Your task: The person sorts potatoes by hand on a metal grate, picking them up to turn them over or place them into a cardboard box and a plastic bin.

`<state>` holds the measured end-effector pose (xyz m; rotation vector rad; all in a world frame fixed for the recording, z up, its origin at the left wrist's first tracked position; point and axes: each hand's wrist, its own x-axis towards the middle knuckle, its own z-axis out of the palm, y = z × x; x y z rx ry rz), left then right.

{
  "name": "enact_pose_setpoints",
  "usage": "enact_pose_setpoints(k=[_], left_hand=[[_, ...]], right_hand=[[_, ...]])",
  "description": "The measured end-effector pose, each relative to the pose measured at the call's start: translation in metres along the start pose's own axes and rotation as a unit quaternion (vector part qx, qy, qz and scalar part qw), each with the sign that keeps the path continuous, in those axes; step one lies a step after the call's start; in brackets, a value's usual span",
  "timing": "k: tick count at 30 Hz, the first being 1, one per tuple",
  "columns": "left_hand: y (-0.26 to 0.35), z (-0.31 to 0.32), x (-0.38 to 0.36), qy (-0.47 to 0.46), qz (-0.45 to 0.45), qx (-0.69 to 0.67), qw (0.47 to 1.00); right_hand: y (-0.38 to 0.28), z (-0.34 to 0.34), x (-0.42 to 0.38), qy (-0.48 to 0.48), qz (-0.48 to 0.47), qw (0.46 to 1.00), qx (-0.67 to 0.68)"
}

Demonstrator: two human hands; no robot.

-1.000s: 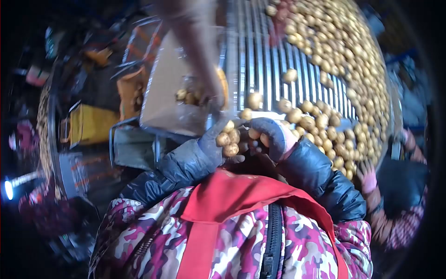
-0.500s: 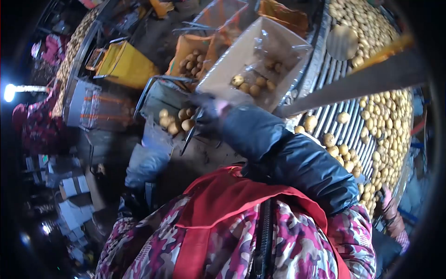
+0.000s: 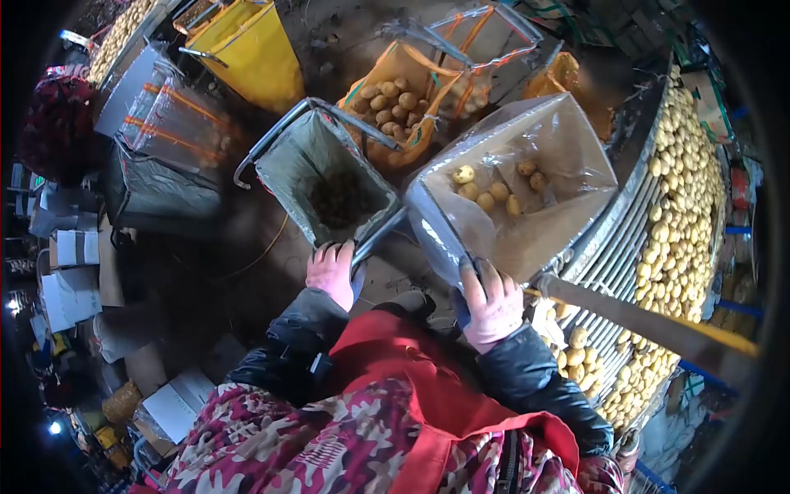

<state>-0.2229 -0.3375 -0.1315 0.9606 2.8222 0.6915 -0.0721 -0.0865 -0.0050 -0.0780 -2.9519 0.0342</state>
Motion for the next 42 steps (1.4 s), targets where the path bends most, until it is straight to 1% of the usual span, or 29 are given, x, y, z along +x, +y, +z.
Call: enact_pose_setpoints(k=[3, 14, 16, 17, 18, 19, 21, 22, 23, 25, 28, 29, 30, 31, 32, 34, 35, 36, 37, 39, 40, 41, 42], left_hand=[[0.0, -0.003, -0.001, 0.012, 0.002, -0.024, 1.0], [-0.002, -0.005, 0.002, -0.021, -0.03, -0.057, 0.998], [-0.003, -0.006, 0.004, -0.015, -0.035, -0.061, 0.997], [-0.003, -0.007, 0.005, -0.007, -0.034, -0.065, 0.997], [0.0, -0.007, 0.007, 0.0, -0.027, -0.075, 0.997], [0.002, -0.008, 0.008, -0.015, -0.032, -0.059, 0.998], [-0.004, 0.003, 0.003, 0.003, -0.02, -0.045, 0.999], [-0.005, 0.006, 0.003, 0.007, -0.019, -0.041, 0.999], [-0.005, 0.007, 0.004, 0.011, -0.019, -0.035, 0.999], [-0.011, 0.008, 0.004, -0.032, -0.025, -0.023, 0.999], [-0.018, 0.013, 0.001, -0.064, -0.035, -0.007, 0.997], [-0.023, 0.016, 0.001, -0.067, -0.028, -0.006, 0.997], [-0.023, 0.017, 0.003, -0.083, -0.044, -0.005, 0.996], [-0.019, 0.013, 0.007, -0.117, -0.056, 0.019, 0.991], [-0.026, 0.016, 0.004, -0.107, -0.026, 0.02, 0.994], [-0.028, 0.009, 0.009, -0.153, -0.011, 0.068, 0.986], [-0.023, 0.001, 0.011, -0.154, -0.006, 0.111, 0.982], [-0.019, -0.01, 0.016, -0.179, 0.02, 0.172, 0.969], [-0.004, -0.042, 0.035, -0.318, 0.03, 0.209, 0.924], [0.056, -0.087, 0.064, -0.386, 0.021, 0.268, 0.883], [0.076, -0.094, 0.069, -0.306, 0.094, 0.263, 0.91], [0.118, -0.117, 0.075, -0.312, 0.167, 0.164, 0.921], [0.155, -0.129, 0.08, -0.324, 0.238, 0.105, 0.909]], right_hand=[[0.0, 0.011, -0.002, -0.003, 0.02, 1.0, -0.008], [0.001, 0.023, 0.017, 0.004, 0.005, 1.0, 0.027], [0.004, 0.025, 0.013, 0.01, 0.004, 0.999, 0.034], [0.004, 0.027, 0.011, 0.033, -0.002, 0.999, 0.036], [0.003, 0.021, 0.013, 0.023, 0.002, 0.998, 0.056], [0.003, 0.014, 0.015, 0.014, 0.009, 0.997, 0.07], [0.011, 0.015, 0.009, 0.012, 0.003, 0.996, 0.094], [0.014, 0.009, 0.012, -0.011, 0.007, 0.992, 0.123], [0.02, 0.004, 0.007, -0.006, 0.003, 0.988, 0.155], [0.021, -0.008, -0.007, -0.007, 0.021, 0.979, 0.203], [0.029, -0.054, -0.023, 0.009, -0.017, 0.98, 0.196], [0.034, -0.059, -0.036, 0.012, -0.015, 0.979, 0.204], [0.04, -0.057, -0.057, 0.017, -0.007, 0.978, 0.209], [0.041, -0.063, -0.079, 0.021, 0.008, 0.977, 0.213], [0.039, -0.079, -0.094, 0.002, 0.038, 0.979, 0.203], [0.038, -0.096, -0.132, 0.003, 0.1, 0.981, 0.167], [0.033, -0.098, -0.151, 0.012, 0.138, 0.98, 0.142], [0.032, -0.084, -0.179, -0.016, 0.183, 0.968, 0.17], [0.026, -0.091, -0.19, -0.008, 0.219, 0.963, 0.16], [0.01, -0.086, -0.222, -0.017, 0.293, 0.953, 0.076], [0.011, -0.077, -0.238, -0.022, 0.307, 0.947, 0.089], [0.006, -0.075, -0.245, -0.013, 0.317, 0.944, 0.087], [0.001, -0.072, -0.248, -0.004, 0.328, 0.941, 0.086]])
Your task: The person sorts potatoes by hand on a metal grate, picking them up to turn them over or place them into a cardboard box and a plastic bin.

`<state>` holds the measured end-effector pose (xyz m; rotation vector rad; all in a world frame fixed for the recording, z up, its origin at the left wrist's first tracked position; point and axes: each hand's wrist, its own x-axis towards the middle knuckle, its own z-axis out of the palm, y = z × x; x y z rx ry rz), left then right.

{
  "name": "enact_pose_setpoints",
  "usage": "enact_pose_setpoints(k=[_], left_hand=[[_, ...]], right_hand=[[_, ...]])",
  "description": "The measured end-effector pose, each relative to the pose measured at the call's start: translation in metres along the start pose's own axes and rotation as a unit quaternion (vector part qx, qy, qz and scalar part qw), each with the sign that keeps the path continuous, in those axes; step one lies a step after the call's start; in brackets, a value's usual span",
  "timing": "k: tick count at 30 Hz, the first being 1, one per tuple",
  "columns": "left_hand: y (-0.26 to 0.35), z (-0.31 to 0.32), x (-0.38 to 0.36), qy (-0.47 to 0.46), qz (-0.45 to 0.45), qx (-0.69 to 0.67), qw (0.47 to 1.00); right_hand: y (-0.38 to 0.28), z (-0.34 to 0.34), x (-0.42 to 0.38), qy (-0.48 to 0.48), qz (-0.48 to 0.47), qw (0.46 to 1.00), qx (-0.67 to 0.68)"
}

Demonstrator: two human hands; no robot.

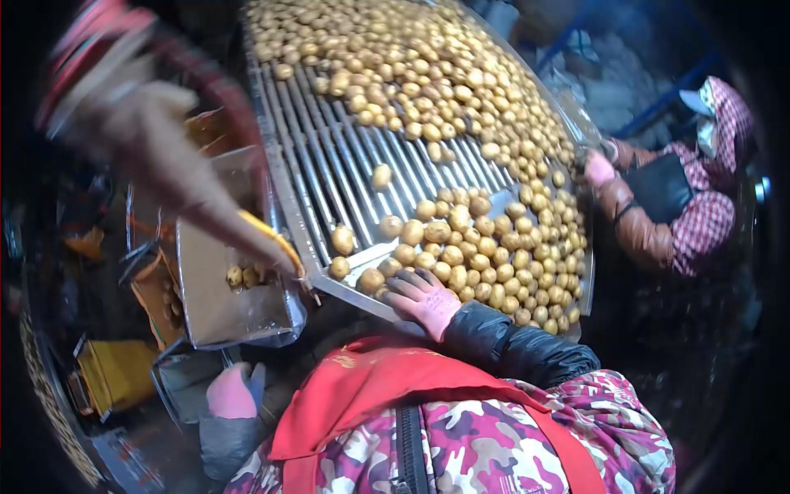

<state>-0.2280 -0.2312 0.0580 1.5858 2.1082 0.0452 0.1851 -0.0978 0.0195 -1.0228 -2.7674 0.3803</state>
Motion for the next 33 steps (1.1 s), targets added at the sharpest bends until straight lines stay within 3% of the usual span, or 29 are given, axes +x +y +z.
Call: enact_pose_setpoints(k=[3, 5, 7, 9, 10, 12, 13, 15, 17, 21, 22, 23, 27, 29, 30, 31, 33], left_hand=[[0.093, -0.034, 0.036, 0.057, 0.293, -0.094, 0.95], [0.15, -0.032, 0.061, 0.034, 0.405, -0.124, 0.905], [0.19, -0.016, 0.095, 0.021, 0.474, -0.033, 0.879], [0.229, -0.004, 0.124, 0.012, 0.402, 0.01, 0.916], [0.225, 0.022, 0.148, 0.07, 0.376, 0.078, 0.921], [0.239, 0.044, 0.17, 0.046, 0.271, 0.074, 0.959], [0.243, 0.053, 0.174, 0.022, 0.22, 0.072, 0.973], [0.261, 0.061, 0.168, 0.023, 0.185, 0.076, 0.979], [0.276, 0.064, 0.154, 0.033, 0.147, 0.071, 0.986], [0.306, 0.068, 0.145, -0.043, 0.298, -0.107, 0.947], [0.308, 0.072, 0.159, 0.001, 0.417, -0.144, 0.898], [0.325, 0.056, 0.162, -0.016, 0.399, -0.16, 0.903], [0.341, 0.053, 0.251, 0.215, 0.388, -0.096, 0.891], [0.341, 0.062, 0.283, 0.208, 0.28, -0.063, 0.935], [0.337, 0.078, 0.306, 0.152, 0.234, -0.06, 0.958], [0.333, 0.098, 0.314, 0.129, 0.263, -0.081, 0.953], [0.35, 0.113, 0.292, 0.077, 0.348, 0.002, 0.935]], right_hand=[[0.003, -0.008, -0.01, 0.03, 0.024, 0.998, 0.042], [0.011, -0.023, -0.012, 0.054, 0.031, 0.995, 0.074], [0.036, -0.009, -0.025, 0.066, 0.084, 0.994, -0.011], [0.056, -0.03, -0.037, 0.082, 0.128, 0.988, -0.024], [0.069, -0.032, -0.045, 0.07, 0.192, 0.977, -0.053], [0.094, -0.052, -0.063, 0.012, 0.325, 0.945, -0.043], [0.105, -0.04, -0.08, 0.083, 0.376, 0.921, -0.059], [0.117, -0.035, -0.104, 0.082, 0.473, 0.875, -0.068], [0.102, -0.023, -0.119, 0.096, 0.497, 0.86, -0.061], [0.042, -0.024, -0.132, 0.049, 0.471, 0.881, -0.017], [0.03, -0.023, -0.136, 0.048, 0.45, 0.892, -0.012], [0.02, -0.024, -0.14, 0.048, 0.43, 0.901, -0.007], [0.005, -0.032, -0.171, 0.018, 0.389, 0.921, 0.0], [0.0, -0.03, -0.178, 0.035, 0.41, 0.911, -0.008], [-0.002, -0.026, -0.181, 0.043, 0.42, 0.907, -0.012], [-0.004, -0.024, -0.185, 0.051, 0.431, 0.901, -0.015], [-0.003, -0.025, -0.185, 0.061, 0.433, 0.899, -0.017]])
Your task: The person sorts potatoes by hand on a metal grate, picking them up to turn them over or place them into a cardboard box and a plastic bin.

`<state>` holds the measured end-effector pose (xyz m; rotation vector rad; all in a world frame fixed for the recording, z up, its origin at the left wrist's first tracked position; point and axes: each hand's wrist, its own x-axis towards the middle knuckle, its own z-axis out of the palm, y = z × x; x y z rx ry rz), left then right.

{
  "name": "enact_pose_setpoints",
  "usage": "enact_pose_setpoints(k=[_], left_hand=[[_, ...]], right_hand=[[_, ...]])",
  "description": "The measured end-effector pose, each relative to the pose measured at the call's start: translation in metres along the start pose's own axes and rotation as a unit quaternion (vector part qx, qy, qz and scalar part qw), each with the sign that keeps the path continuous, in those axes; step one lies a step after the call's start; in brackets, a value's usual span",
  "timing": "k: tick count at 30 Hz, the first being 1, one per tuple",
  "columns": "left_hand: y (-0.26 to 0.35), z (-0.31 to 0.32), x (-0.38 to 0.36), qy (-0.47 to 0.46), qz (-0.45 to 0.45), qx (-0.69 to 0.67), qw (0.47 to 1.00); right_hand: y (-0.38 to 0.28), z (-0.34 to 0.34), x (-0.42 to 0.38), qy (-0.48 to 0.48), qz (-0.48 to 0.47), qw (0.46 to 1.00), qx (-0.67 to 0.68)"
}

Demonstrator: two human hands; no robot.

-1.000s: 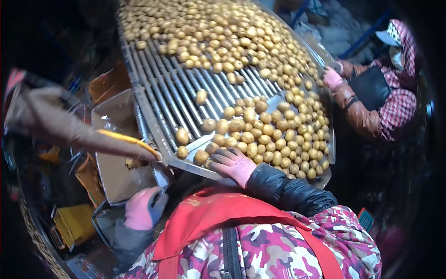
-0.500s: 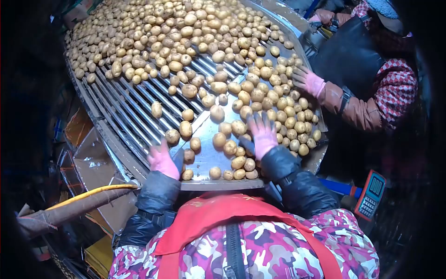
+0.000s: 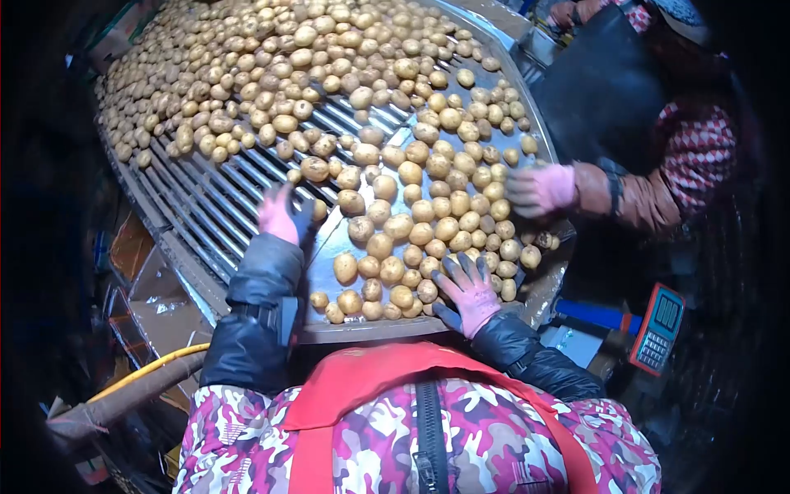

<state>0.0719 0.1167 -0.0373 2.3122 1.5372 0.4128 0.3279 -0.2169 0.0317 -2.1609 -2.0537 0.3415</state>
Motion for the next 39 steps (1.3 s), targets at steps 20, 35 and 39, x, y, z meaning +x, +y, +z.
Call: enact_pose_setpoints(k=[20, 35, 39], left_hand=[[0.086, 0.006, -0.007, -0.153, 0.142, -0.198, 0.958], [0.05, -0.079, -0.162, -0.161, -0.15, 0.058, 0.974], [0.055, -0.042, -0.138, -0.11, 0.042, -0.143, 0.983]], right_hand=[[0.005, 0.012, -0.005, 0.026, 0.031, 0.999, 0.019], [0.001, 0.01, -0.003, 0.073, 0.048, 0.996, 0.031], [0.005, 0.012, -0.006, 0.068, 0.048, 0.996, 0.043]])
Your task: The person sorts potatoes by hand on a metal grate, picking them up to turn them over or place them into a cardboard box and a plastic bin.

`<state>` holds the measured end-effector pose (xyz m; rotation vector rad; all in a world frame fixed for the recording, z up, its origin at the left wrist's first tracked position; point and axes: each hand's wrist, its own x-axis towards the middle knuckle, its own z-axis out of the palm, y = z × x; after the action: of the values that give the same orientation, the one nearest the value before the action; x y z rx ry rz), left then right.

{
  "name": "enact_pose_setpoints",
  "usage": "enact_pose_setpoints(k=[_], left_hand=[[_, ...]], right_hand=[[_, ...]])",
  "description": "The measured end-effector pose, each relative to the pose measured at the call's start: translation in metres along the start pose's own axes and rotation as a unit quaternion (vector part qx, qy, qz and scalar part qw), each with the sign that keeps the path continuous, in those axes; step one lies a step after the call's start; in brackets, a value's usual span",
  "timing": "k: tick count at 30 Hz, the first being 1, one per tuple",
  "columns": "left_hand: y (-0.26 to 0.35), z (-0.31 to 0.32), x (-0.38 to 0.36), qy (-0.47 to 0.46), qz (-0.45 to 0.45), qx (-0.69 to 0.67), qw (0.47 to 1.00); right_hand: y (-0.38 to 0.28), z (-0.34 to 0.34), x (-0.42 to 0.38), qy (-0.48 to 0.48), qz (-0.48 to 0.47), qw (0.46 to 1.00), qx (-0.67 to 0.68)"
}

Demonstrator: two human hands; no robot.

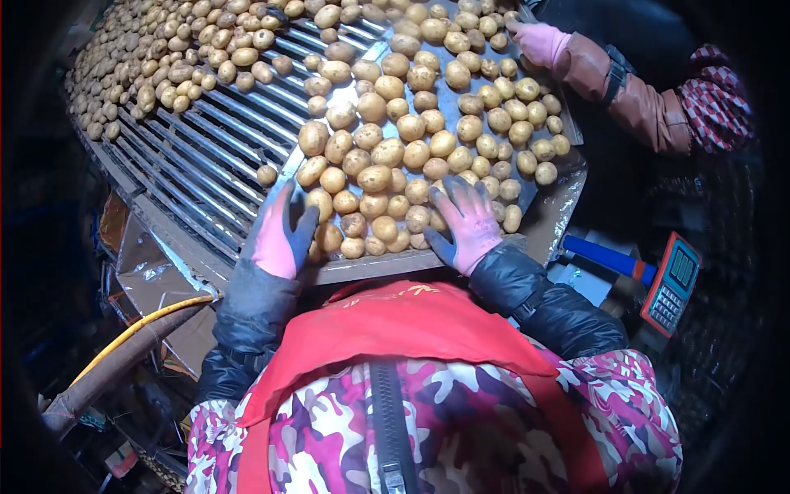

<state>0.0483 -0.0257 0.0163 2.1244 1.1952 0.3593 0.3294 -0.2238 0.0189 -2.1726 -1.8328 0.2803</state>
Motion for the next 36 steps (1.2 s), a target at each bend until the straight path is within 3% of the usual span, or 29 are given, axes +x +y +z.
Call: enact_pose_setpoints(k=[3, 5, 6, 7, 9, 10, 11, 13, 15, 17, 19, 21, 23, 26, 30, 33, 36], left_hand=[[-0.009, -0.012, 0.029, 0.061, -0.083, -0.037, 0.994], [-0.005, -0.03, 0.045, 0.149, -0.09, 0.058, 0.983], [-0.024, -0.032, 0.051, 0.149, -0.05, 0.085, 0.984], [-0.036, -0.032, 0.061, 0.095, -0.088, 0.071, 0.989], [-0.051, -0.016, 0.068, -0.002, -0.028, 0.017, 0.999], [-0.047, -0.013, 0.067, -0.025, 0.037, 0.056, 0.997], [-0.036, -0.008, 0.063, -0.047, -0.028, -0.129, 0.99], [-0.002, -0.013, 0.049, -0.012, -0.083, -0.224, 0.971], [0.005, -0.005, 0.031, 0.064, -0.067, -0.11, 0.99], [0.045, -0.006, 0.005, -0.006, -0.023, 0.06, 0.998], [0.06, 0.015, -0.012, 0.008, 0.082, 0.193, 0.978], [0.074, 0.027, -0.02, -0.047, 0.083, 0.29, 0.952], [0.087, 0.034, -0.02, -0.06, 0.029, 0.323, 0.944], [0.066, 0.052, -0.02, 0.015, 0.018, 0.309, 0.951], [0.056, 0.047, -0.025, 0.035, -0.014, 0.182, 0.983], [0.05, 0.037, -0.041, 0.14, 0.049, -0.008, 0.989], [0.035, 0.02, -0.064, 0.182, 0.086, -0.061, 0.978]], right_hand=[[0.005, 0.003, -0.002, 0.013, 0.0, 1.0, 0.018], [0.009, 0.006, -0.004, 0.039, 0.003, 0.999, 0.024], [0.008, 0.005, -0.004, 0.058, -0.002, 0.998, 0.026], [0.009, 0.006, -0.005, 0.055, -0.004, 0.998, 0.033], [0.013, 0.008, -0.005, 0.052, -0.006, 0.997, 0.049], [0.014, 0.007, -0.004, 0.054, -0.005, 0.997, 0.051], [0.015, 0.006, -0.004, 0.054, -0.004, 0.997, 0.053], [0.015, 0.008, -0.006, 0.047, -0.001, 0.997, 0.06], [0.019, 0.011, -0.006, 0.034, -0.001, 0.998, 0.061], [0.018, 0.013, -0.006, 0.038, -0.004, 0.998, 0.054], [0.017, 0.014, -0.009, 0.044, -0.007, 0.998, 0.051], [0.017, 0.015, -0.01, 0.054, -0.008, 0.997, 0.051], [0.017, 0.016, -0.008, 0.056, -0.01, 0.997, 0.058], [0.017, 0.016, -0.008, 0.061, -0.014, 0.996, 0.06], [0.02, 0.02, -0.009, 0.073, -0.018, 0.995, 0.067], [0.019, 0.023, -0.011, 0.084, -0.025, 0.994, 0.072], [0.021, 0.024, -0.009, 0.064, -0.029, 0.996, 0.054]])
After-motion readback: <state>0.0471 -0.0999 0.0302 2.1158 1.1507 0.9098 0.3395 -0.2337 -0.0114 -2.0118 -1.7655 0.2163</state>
